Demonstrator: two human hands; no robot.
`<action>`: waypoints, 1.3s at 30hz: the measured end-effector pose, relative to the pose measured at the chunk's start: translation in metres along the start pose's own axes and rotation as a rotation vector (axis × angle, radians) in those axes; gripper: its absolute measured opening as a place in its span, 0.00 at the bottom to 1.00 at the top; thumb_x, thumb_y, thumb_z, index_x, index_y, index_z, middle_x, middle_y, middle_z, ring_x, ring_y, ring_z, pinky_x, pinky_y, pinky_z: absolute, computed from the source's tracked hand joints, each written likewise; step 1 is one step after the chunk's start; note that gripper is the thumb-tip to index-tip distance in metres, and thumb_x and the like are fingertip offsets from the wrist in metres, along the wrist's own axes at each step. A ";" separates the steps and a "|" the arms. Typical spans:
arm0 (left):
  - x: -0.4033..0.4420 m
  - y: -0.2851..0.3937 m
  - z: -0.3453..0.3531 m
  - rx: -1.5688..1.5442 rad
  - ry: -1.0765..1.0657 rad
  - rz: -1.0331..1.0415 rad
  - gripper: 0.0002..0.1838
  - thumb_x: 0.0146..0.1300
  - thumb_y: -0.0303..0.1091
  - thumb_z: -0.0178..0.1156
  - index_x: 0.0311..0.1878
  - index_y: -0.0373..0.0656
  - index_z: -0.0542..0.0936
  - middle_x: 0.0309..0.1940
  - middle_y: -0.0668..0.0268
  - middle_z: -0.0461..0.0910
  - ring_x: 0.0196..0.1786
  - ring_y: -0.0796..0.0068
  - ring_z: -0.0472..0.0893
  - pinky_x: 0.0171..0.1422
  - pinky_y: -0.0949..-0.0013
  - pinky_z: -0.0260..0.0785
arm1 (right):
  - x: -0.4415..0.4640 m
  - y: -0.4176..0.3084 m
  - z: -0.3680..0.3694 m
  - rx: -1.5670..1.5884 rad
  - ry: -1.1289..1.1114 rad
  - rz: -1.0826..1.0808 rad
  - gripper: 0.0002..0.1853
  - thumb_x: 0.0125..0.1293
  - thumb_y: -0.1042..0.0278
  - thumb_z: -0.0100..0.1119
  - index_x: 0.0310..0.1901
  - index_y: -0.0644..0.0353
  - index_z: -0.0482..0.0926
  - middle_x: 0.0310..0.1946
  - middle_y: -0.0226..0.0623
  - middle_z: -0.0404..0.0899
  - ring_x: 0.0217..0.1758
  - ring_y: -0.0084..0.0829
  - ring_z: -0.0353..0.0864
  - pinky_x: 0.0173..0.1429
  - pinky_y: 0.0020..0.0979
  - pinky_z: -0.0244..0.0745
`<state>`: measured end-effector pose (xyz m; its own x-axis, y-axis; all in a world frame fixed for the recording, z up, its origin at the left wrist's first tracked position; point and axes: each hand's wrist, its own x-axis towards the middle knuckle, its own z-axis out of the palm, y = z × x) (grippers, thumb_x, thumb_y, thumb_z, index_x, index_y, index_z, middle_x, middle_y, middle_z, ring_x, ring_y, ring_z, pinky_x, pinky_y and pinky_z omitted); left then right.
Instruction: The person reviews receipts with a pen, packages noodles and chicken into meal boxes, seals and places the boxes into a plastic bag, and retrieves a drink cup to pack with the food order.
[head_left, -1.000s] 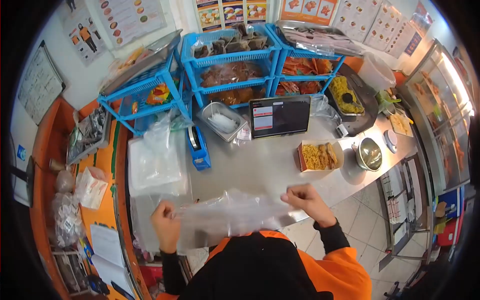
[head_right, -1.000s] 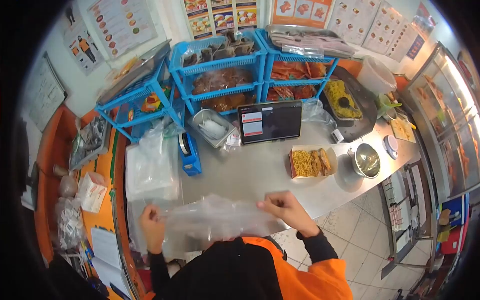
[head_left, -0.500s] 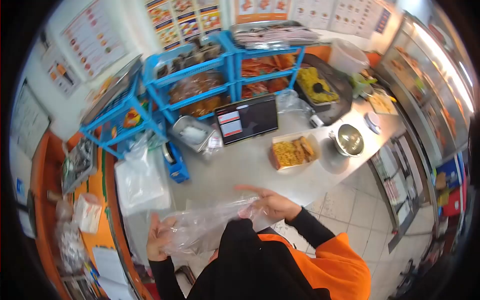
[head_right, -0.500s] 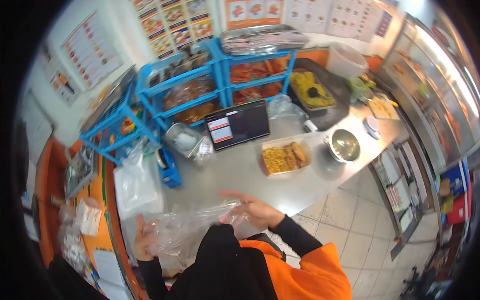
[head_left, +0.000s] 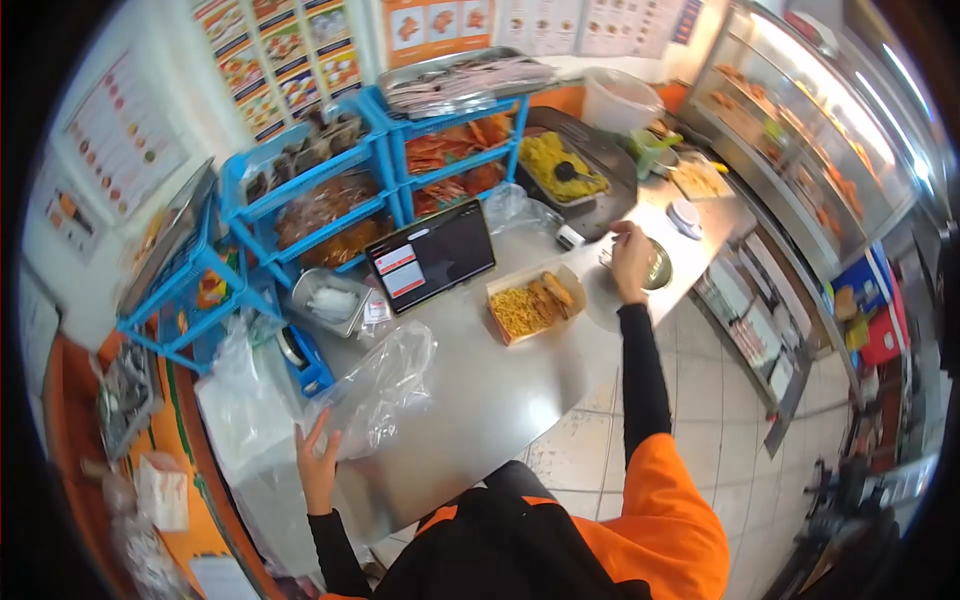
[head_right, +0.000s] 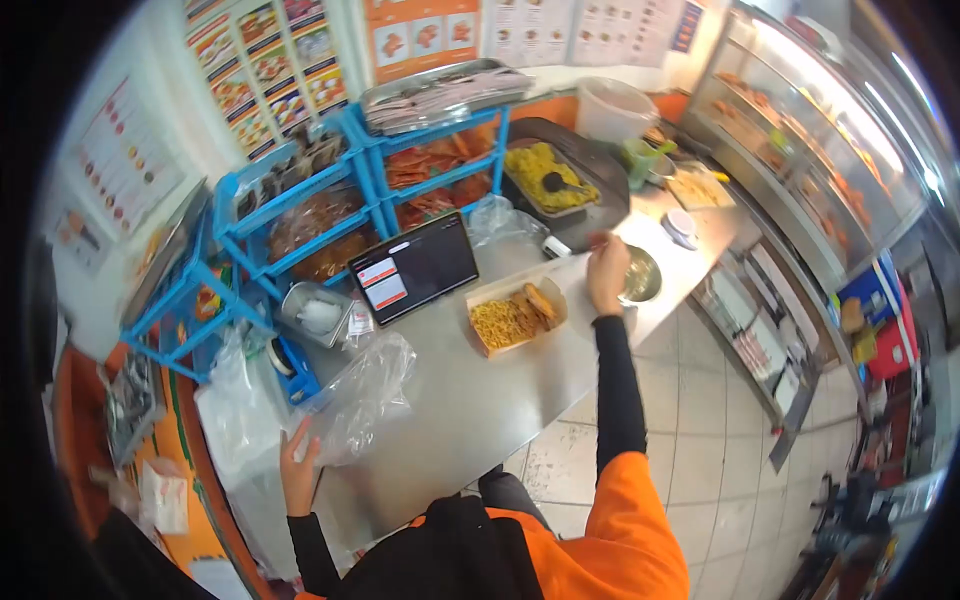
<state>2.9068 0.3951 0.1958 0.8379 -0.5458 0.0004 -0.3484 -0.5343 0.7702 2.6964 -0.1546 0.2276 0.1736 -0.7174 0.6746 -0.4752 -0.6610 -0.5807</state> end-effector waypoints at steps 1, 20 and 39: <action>-0.012 0.017 -0.002 -0.003 0.033 -0.036 0.18 0.65 0.34 0.58 0.59 0.47 0.78 0.67 0.50 0.60 0.71 0.50 0.61 0.75 0.54 0.50 | 0.024 0.030 0.024 -0.007 -0.098 -0.112 0.10 0.58 0.83 0.50 0.34 0.63 0.81 0.30 0.47 0.81 0.34 0.43 0.81 0.42 0.39 0.74; -0.045 0.121 0.088 -0.487 -0.014 0.192 0.14 0.61 0.31 0.62 0.50 0.40 0.83 0.71 0.53 0.60 0.71 0.59 0.61 0.70 0.56 0.58 | -0.049 -0.095 -0.010 0.721 -0.509 0.271 0.15 0.68 0.76 0.56 0.55 0.63 0.69 0.45 0.36 0.76 0.41 0.22 0.75 0.45 0.24 0.75; -0.166 0.088 0.080 -0.244 0.149 -0.415 0.11 0.58 0.28 0.66 0.46 0.44 0.85 0.36 0.59 0.82 0.37 0.69 0.82 0.44 0.70 0.75 | -0.419 -0.341 0.135 0.643 -1.005 -1.459 0.08 0.59 0.67 0.56 0.33 0.60 0.83 0.29 0.35 0.76 0.31 0.36 0.83 0.36 0.37 0.79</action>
<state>2.7030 0.3869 0.2122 0.9420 -0.2117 -0.2605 0.1208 -0.5104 0.8514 2.9025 0.3415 0.0809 0.5750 0.7211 0.3866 0.8025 -0.5892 -0.0945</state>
